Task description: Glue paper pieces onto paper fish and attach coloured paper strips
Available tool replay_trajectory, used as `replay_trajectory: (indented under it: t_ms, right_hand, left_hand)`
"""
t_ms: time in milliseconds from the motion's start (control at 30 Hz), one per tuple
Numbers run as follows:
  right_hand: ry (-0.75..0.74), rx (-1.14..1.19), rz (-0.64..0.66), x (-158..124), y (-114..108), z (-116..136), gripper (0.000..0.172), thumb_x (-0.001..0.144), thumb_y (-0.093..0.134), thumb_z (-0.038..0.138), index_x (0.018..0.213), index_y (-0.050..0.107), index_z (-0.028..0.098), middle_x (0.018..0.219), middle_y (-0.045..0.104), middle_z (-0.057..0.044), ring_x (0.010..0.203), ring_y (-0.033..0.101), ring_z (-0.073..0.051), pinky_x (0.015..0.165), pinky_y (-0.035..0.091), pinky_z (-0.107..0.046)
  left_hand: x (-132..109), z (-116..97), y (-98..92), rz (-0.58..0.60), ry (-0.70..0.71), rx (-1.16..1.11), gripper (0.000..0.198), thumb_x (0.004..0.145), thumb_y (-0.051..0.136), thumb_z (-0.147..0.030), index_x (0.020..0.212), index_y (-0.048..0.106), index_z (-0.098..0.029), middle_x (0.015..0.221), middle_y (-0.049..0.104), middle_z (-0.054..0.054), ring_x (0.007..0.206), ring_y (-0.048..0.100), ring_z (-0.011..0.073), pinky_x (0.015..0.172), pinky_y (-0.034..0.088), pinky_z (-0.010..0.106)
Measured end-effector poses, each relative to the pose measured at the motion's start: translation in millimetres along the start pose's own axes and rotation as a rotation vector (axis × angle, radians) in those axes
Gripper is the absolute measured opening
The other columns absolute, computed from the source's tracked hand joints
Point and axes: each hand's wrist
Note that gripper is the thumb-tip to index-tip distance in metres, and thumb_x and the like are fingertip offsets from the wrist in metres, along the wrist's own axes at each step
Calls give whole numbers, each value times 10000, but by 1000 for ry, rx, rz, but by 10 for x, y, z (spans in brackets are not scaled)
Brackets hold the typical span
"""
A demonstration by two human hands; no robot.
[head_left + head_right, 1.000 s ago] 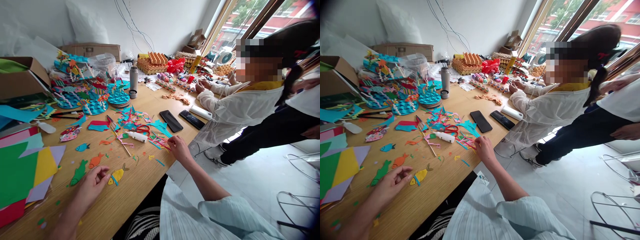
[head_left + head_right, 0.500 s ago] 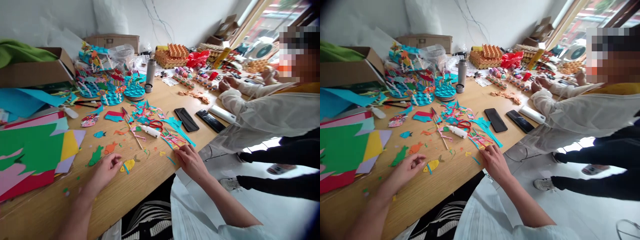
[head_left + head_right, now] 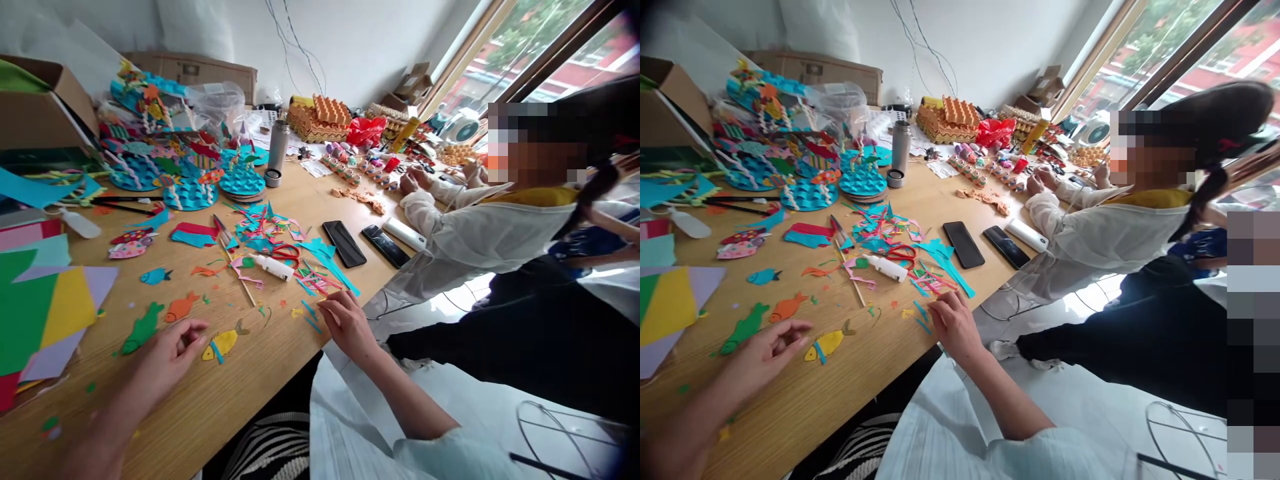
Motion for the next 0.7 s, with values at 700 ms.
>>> replay_trajectory:
  t_ms: [700]
  right_hand:
    - [139,-283,107,441,125,-105,189,948,497,209,806,621,211,856,632,-93,853,530,-252,835,426,-377]
  left_hand:
    - [-36,-110,-23,-8,21,82,396,707,557,-543,890,659,-207,701,630,21,583,564,179,550,473,293]
Point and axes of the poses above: each hand's wrist, its own x-axis towards the middle knuckle, its own y-axis out of the palm, z = x × y
